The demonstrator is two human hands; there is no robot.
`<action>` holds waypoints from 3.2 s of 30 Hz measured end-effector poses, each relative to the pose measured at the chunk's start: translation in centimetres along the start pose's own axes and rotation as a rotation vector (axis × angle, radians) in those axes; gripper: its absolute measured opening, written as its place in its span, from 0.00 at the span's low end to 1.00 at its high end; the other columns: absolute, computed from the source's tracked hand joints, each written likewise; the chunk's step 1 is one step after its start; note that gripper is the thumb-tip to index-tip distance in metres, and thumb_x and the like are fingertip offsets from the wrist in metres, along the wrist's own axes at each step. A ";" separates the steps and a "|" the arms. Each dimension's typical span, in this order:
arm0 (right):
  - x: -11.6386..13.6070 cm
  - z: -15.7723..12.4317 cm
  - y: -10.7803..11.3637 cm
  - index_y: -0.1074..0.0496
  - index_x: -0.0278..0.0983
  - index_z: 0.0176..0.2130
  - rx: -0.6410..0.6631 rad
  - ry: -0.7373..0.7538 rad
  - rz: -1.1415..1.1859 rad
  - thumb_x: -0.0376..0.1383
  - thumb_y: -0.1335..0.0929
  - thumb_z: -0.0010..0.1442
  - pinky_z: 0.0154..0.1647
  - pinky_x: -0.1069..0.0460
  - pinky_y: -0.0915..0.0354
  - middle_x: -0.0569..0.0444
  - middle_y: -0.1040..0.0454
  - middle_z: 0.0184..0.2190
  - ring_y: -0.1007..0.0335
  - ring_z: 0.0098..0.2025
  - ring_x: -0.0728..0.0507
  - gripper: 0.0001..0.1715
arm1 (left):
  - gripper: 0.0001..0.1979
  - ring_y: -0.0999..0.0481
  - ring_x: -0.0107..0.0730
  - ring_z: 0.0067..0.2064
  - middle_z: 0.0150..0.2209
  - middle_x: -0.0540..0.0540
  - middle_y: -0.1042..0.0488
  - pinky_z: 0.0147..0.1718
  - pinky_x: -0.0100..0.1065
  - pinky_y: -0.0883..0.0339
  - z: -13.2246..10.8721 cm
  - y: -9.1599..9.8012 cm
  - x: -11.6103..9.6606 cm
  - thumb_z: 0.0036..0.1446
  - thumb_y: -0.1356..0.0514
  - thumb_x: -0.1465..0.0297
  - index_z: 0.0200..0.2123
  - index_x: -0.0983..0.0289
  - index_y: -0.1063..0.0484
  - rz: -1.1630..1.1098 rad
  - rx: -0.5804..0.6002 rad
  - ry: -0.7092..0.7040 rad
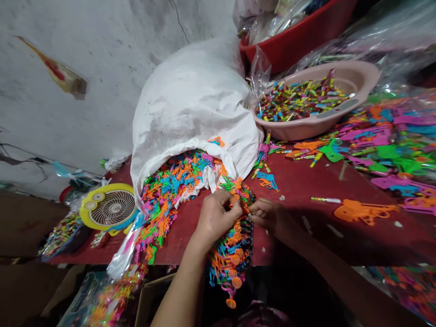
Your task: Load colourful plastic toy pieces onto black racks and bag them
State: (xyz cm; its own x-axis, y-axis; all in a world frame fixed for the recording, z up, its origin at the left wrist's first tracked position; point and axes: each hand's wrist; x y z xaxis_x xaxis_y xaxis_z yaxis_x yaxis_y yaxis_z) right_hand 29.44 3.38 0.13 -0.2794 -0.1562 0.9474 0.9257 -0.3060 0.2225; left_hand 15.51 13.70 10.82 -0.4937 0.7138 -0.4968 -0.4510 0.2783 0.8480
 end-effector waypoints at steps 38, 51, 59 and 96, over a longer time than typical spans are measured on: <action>-2.6 1.3 -0.7 0.26 0.38 0.28 0.009 -0.082 0.059 0.37 0.31 0.53 0.27 0.55 0.43 0.58 0.32 0.26 0.39 0.27 0.50 0.05 | 0.19 0.38 0.25 0.27 0.23 0.48 0.35 0.28 0.29 0.47 -0.6 1.2 0.2 0.63 0.46 0.59 0.24 0.64 0.32 -0.040 0.026 0.014; -3.2 1.7 -0.3 0.32 0.37 0.25 0.097 0.068 -0.137 0.38 0.35 0.57 0.28 0.54 0.47 0.59 0.36 0.23 0.42 0.27 0.50 0.11 | 0.18 0.38 0.24 0.25 0.23 0.47 0.34 0.26 0.29 0.49 -0.6 0.6 0.8 0.62 0.46 0.59 0.25 0.64 0.32 -0.075 0.052 0.023; -3.3 1.6 -1.0 0.34 0.37 0.25 0.057 0.026 -0.190 0.37 0.36 0.54 0.28 0.54 0.49 0.59 0.36 0.23 0.42 0.26 0.50 0.08 | 0.17 0.37 0.24 0.26 0.23 0.47 0.32 0.26 0.29 0.49 -0.3 0.6 0.3 0.59 0.43 0.58 0.24 0.63 0.32 -0.004 0.070 0.024; -0.5 1.3 -6.6 0.26 0.38 0.33 -0.058 0.212 -0.375 0.37 0.34 0.61 0.33 0.52 0.40 0.54 0.25 0.30 0.31 0.32 0.46 0.08 | 0.08 0.27 0.35 0.37 0.37 0.54 0.23 0.30 0.33 0.45 -1.3 5.2 2.5 0.57 0.42 0.67 0.38 0.63 0.27 0.574 0.305 -0.142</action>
State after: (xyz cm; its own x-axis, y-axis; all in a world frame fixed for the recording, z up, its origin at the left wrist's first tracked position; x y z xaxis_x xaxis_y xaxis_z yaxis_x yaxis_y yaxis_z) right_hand 23.79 6.75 -1.49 -0.6454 -0.2122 0.7338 0.7361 -0.4294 0.5233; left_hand 10.95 16.11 13.75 -0.4805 0.8749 0.0610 0.0955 -0.0170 0.9953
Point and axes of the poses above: each hand's wrist, its own z-axis towards the middle knuckle, its own y-axis out of the back of the hand, x = y × z
